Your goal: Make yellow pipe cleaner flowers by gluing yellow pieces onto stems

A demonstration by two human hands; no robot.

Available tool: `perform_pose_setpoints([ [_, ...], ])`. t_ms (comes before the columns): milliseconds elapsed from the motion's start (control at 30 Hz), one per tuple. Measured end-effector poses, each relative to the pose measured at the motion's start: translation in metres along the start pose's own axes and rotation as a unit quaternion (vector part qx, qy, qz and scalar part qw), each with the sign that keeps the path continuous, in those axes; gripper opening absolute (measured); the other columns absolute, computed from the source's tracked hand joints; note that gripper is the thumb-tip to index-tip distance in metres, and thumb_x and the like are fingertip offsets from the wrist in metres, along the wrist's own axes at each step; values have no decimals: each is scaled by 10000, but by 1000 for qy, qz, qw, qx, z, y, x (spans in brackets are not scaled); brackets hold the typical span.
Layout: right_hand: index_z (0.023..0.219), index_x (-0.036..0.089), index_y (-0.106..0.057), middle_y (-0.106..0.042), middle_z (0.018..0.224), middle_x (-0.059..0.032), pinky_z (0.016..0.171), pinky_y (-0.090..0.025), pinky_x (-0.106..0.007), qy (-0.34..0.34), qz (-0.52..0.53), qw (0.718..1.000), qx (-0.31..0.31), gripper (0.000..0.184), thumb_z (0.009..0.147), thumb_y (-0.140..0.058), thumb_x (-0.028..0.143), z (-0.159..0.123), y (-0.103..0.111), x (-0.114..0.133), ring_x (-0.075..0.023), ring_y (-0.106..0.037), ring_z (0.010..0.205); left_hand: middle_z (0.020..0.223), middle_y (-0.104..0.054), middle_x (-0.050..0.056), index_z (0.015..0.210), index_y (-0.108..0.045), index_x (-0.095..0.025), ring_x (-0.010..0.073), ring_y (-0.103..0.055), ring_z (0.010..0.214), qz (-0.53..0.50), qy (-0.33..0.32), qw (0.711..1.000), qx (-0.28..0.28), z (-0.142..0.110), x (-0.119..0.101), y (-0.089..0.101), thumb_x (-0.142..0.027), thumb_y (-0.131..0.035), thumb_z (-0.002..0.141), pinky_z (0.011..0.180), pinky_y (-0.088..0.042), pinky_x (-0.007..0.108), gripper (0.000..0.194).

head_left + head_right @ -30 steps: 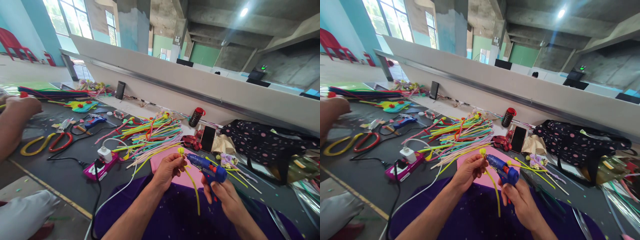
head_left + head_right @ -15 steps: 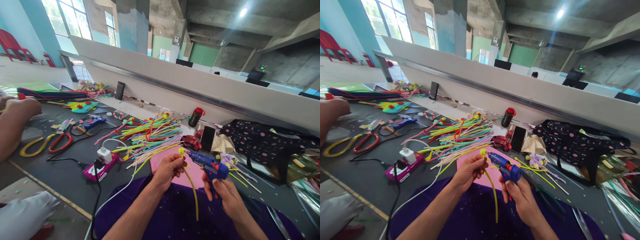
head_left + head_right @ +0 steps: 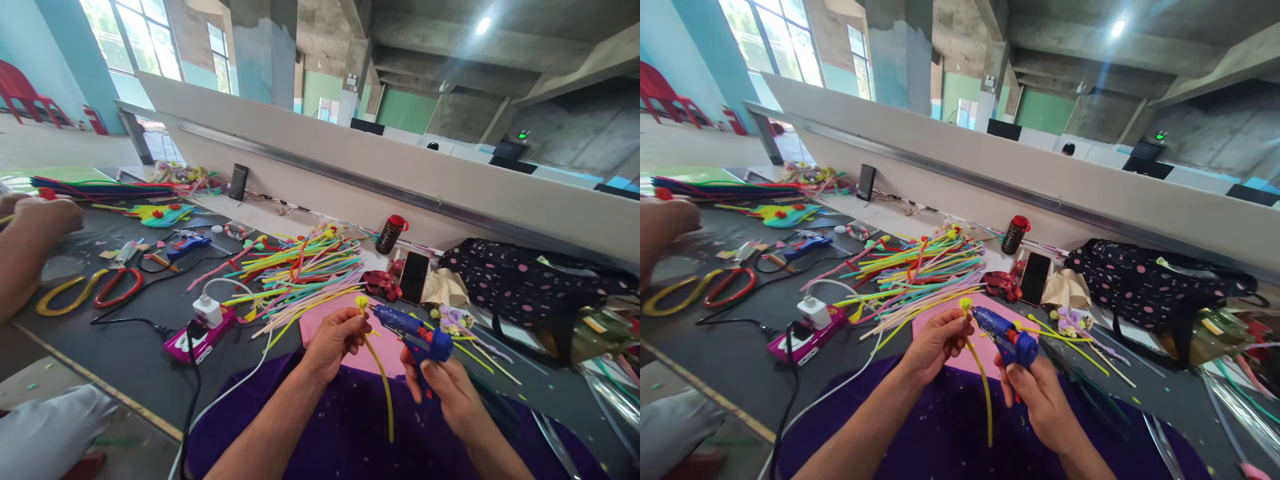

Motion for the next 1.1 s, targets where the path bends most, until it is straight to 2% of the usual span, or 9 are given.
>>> perform_pose_setpoints([
  [200,886,118,-587,-535,561,-16,564,-357,-287,-24,-27,999,33,383,887,-339,410,0,-2,4,-151,-502,539,663,-609,14,765,-612,-139,27,-462,435,-15,-8,1000,4,0,-2,1,-316,-666,675,370,-274,146,206],
  [667,868,124,-580,-522,556,-10,562,-350,-286,-31,-18,999,36,386,881,-346,430,1,-1,1,-148,-496,538,659,-604,13,767,-612,-140,23,-448,424,-12,-10,1000,1,1,-2,1,-300,-657,688,369,-269,143,184],
  [867,912,117,-581,-517,545,-4,558,-344,-286,-5,-9,1000,4,395,877,-346,433,-1,1,0,-141,-475,521,648,-599,14,781,-617,-138,20,-435,411,-11,-5,1000,0,0,-2,1,-306,-660,686,365,-263,144,198],
  [1100,922,110,-576,-517,551,-7,555,-354,-286,-24,-25,999,39,389,879,-350,423,0,-3,7,-147,-494,537,644,-603,14,758,-621,-137,19,-429,398,-10,-9,1000,-2,2,-1,2,-315,-662,679,361,-252,149,200],
])
Point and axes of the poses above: each hand's wrist, its own z-axis towards the middle knuckle, its own y-axis out of the back of the hand, x = y × z, the point moved 3 cm from there along z, towards the middle knuckle
